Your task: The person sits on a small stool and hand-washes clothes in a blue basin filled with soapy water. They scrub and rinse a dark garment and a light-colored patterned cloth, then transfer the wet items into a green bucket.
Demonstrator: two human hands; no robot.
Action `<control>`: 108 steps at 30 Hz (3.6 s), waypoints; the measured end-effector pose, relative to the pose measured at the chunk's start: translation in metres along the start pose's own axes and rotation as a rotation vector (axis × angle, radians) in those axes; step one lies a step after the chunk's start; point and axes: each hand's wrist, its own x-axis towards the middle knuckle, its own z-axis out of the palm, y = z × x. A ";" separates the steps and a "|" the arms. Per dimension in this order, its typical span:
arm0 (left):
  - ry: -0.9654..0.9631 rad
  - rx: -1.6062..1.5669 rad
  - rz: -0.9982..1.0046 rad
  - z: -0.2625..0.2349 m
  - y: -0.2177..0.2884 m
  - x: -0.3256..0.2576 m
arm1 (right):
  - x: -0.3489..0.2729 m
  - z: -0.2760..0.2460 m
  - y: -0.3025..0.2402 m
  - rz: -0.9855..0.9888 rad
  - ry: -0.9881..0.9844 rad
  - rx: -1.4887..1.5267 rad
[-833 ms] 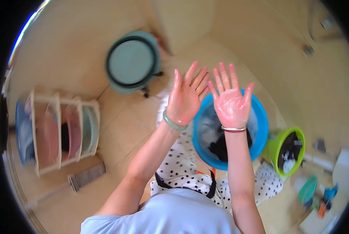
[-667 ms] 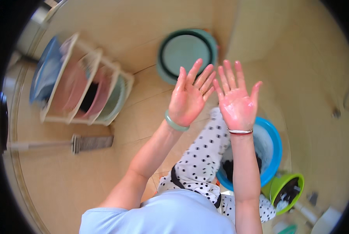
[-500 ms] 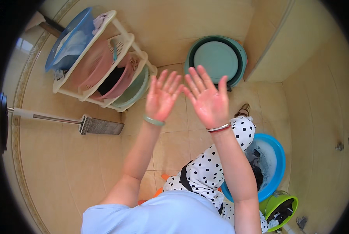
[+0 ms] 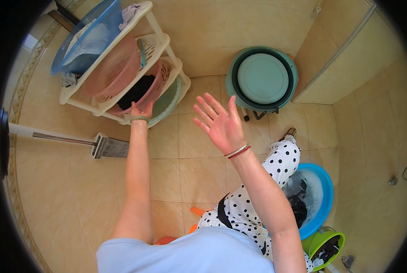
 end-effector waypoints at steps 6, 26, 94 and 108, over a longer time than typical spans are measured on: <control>0.086 0.108 0.041 -0.006 0.006 0.036 | 0.005 -0.018 0.005 0.018 0.064 -0.069; -0.066 0.506 -0.065 -0.103 -0.034 -0.210 | -0.012 -0.031 0.026 0.230 0.366 -0.547; -0.304 0.736 -0.563 -0.090 -0.144 -0.205 | -0.068 -0.085 0.007 -0.152 0.641 -0.761; -0.532 0.662 -0.378 -0.101 -0.089 -0.178 | -0.038 -0.056 0.071 0.178 0.231 -1.007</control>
